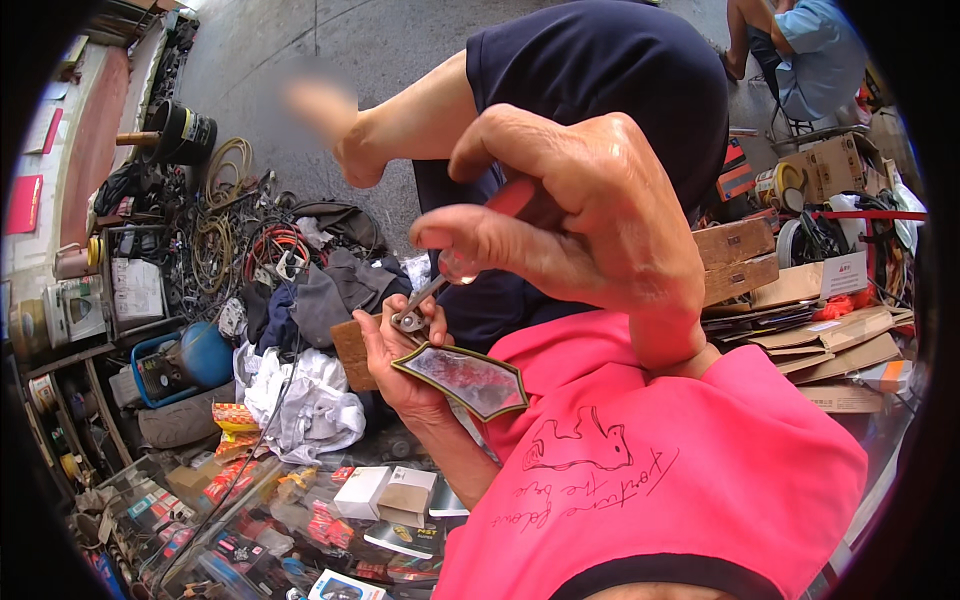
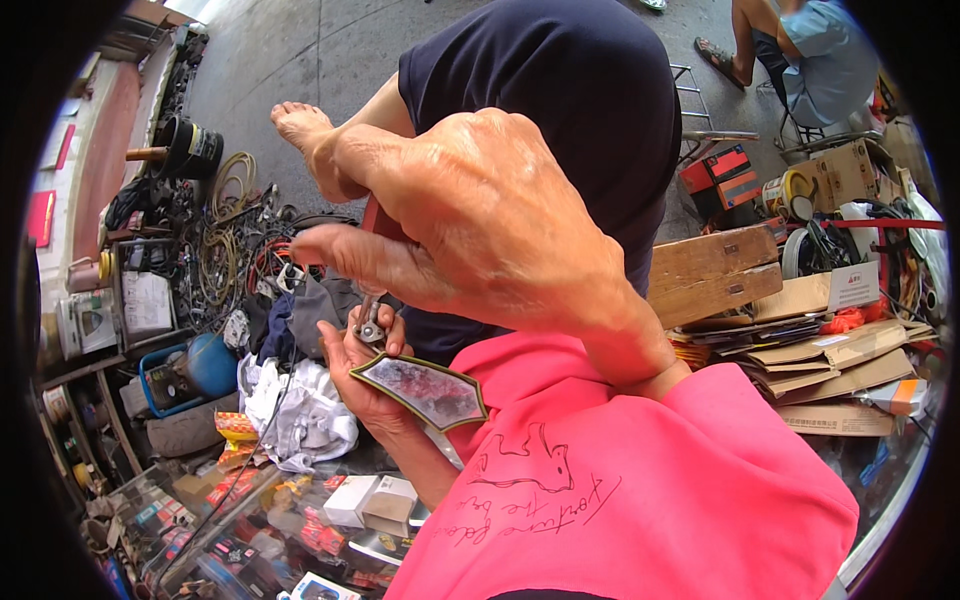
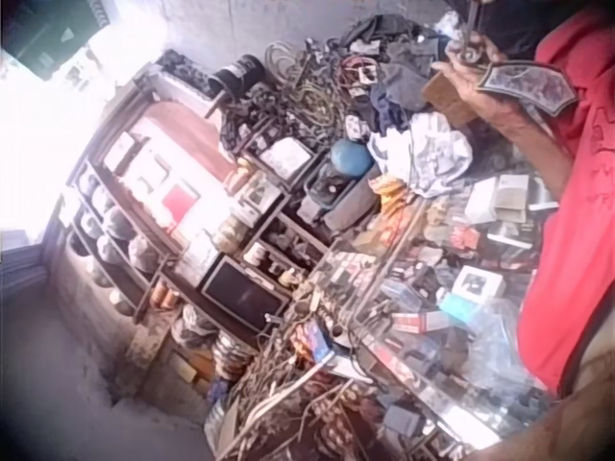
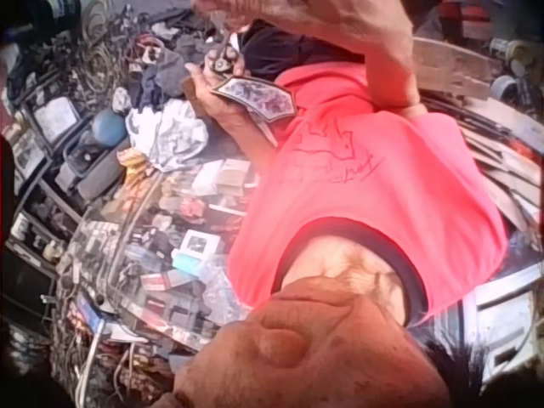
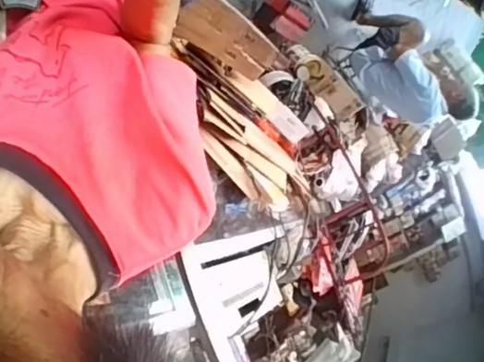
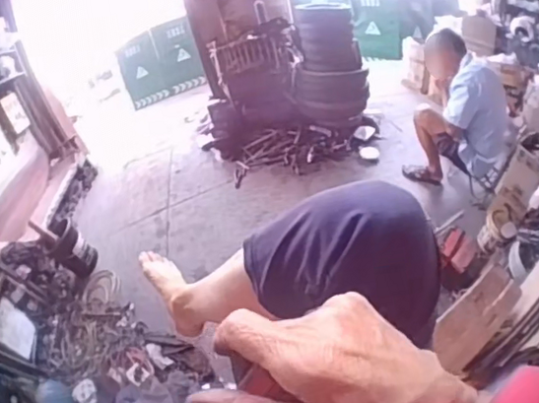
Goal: The person sits on a low stool and uses a screwdriver to manipulate a small mechanical component held in their left hand. They repeatedly insert the screwdriver into the component and turn it, occasionally pausing to inspect the part. The task appears to be a repair or adjustment of a small device.
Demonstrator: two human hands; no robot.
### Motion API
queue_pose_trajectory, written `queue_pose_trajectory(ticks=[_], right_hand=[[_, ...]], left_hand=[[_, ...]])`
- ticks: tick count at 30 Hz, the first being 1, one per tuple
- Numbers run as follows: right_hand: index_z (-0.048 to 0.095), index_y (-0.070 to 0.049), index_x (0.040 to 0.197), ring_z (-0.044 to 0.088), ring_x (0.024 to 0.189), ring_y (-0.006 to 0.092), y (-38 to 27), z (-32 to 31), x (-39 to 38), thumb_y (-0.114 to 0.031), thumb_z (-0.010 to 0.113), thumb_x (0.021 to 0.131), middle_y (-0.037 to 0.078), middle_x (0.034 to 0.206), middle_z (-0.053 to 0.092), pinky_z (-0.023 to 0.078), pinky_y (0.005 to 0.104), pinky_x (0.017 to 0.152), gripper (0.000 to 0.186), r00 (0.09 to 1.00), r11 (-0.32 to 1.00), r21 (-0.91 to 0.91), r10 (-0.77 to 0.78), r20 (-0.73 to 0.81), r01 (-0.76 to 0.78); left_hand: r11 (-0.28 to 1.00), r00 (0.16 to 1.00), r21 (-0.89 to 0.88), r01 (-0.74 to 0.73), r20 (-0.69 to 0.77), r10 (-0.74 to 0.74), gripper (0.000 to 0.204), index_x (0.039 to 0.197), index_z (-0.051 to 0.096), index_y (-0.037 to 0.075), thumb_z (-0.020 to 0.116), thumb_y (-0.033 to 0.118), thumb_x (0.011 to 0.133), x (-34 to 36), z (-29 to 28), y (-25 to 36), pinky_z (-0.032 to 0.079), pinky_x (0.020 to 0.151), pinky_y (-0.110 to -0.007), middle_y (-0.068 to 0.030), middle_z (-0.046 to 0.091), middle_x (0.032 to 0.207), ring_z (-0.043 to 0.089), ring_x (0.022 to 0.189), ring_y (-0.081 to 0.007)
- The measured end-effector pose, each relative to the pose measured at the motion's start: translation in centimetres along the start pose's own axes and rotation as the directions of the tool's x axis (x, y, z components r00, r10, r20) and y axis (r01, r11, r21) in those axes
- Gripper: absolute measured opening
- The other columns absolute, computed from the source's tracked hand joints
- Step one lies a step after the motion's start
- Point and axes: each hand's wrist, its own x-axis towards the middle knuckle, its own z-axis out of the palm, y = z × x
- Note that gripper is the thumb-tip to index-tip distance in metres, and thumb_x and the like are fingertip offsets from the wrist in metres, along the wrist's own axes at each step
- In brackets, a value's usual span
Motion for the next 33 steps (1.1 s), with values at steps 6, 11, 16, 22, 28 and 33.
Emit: queue_pose_trajectory(ticks=[6, 11, 16, 22, 28, 33], right_hand=[[0.056, 0.000, 0.099, 0.067, 0.068, 0.0182, -0.8, -0.5, 0.0, -0.011, 0.078, 0.072, 0.010, 0.073, 0.065, 0.050, 0.0258, 0.058, 0.037, 0.992, 0.992, 0.105, 0.064, 0.105, -0.075], [0.055, 0.000, 0.097, 0.068, 0.066, 0.0187, -0.2, -0.1, -0.2, -0.008, 0.079, 0.071, 0.011, 0.075, 0.065, 0.050, 0.0263, 0.057, 0.037, 0.991, 0.992, 0.123, -0.031, 0.129, 0.015], [0.057, -0.001, 0.090, 0.068, 0.057, 0.0173, -0.7, 0.4, -0.2, -0.016, 0.081, 0.072, 0.010, 0.072, 0.066, 0.049, 0.0239, 0.048, 0.035, 0.992, 0.994, -0.009, 0.113, 0.053, -0.113], [0.057, -0.001, 0.100, 0.070, 0.067, 0.0172, 0.0, 0.0, -0.2, -0.009, 0.080, 0.069, 0.007, 0.070, 0.065, 0.050, 0.0243, 0.052, 0.040, 0.995, 0.992, 0.125, -0.009, 0.101, -0.003], [0.055, -0.001, 0.104, 0.069, 0.063, 0.0180, -0.2, 0.4, -0.3, -0.009, 0.078, 0.072, 0.007, 0.069, 0.065, 0.051, 0.0246, 0.054, 0.041, 0.999, 0.998, 0.052, 0.030, 0.034, -0.032], [0.055, -0.001, 0.105, 0.069, 0.066, 0.0179, -0.1, 0.3, -0.2, -0.010, 0.077, 0.072, 0.008, 0.072, 0.066, 0.051, 0.0249, 0.054, 0.041, 0.990, 0.993, -0.011, 0.119, 0.082, -0.118]], left_hand=[[1.000, 0.999, 0.014, -0.003, -0.035, 0.004, 0.051, 0.096, 0.049, 0.010, 0.035, 0.059, 0.096, 0.0, -0.2, 0.0, 0.044, 0.049, -0.027, -0.0148, 0.053, 0.091, 0.049, 0.063, -0.0200], [1.000, 0.998, 0.018, -0.012, -0.056, 0.013, 0.051, 0.095, 0.049, 0.010, 0.035, 0.060, 0.096, 0.0, -0.4, 0.1, 0.044, 0.049, -0.027, -0.0142, 0.053, 0.091, 0.049, 0.062, -0.0200], [1.000, 0.999, 0.027, -0.005, -0.042, 0.006, 0.051, 0.096, 0.049, 0.011, 0.034, 0.059, 0.096, 0.1, -0.3, 0.0, 0.044, 0.050, -0.026, -0.0141, 0.053, 0.091, 0.049, 0.063, -0.0201], [1.000, 0.998, 0.001, -0.021, -0.060, 0.021, 0.049, 0.096, 0.049, 0.010, 0.035, 0.057, 0.097, 0.1, -0.3, -0.1, 0.044, 0.051, -0.027, -0.0147, 0.053, 0.092, 0.050, 0.064, -0.0210], [1.000, 1.000, -0.001, -0.006, -0.028, 0.006, 0.048, 0.097, 0.048, 0.010, 0.035, 0.056, 0.097, 0.4, -0.7, -0.3, 0.043, 0.051, -0.028, -0.0154, 0.054, 0.092, 0.050, 0.064, -0.0213], [1.000, 1.000, -0.012, -0.004, -0.031, 0.003, 0.047, 0.097, 0.047, 0.010, 0.035, 0.056, 0.097, 0.3, -0.5, -0.4, 0.043, 0.050, -0.027, -0.0154, 0.054, 0.092, 0.051, 0.064, -0.0211]])
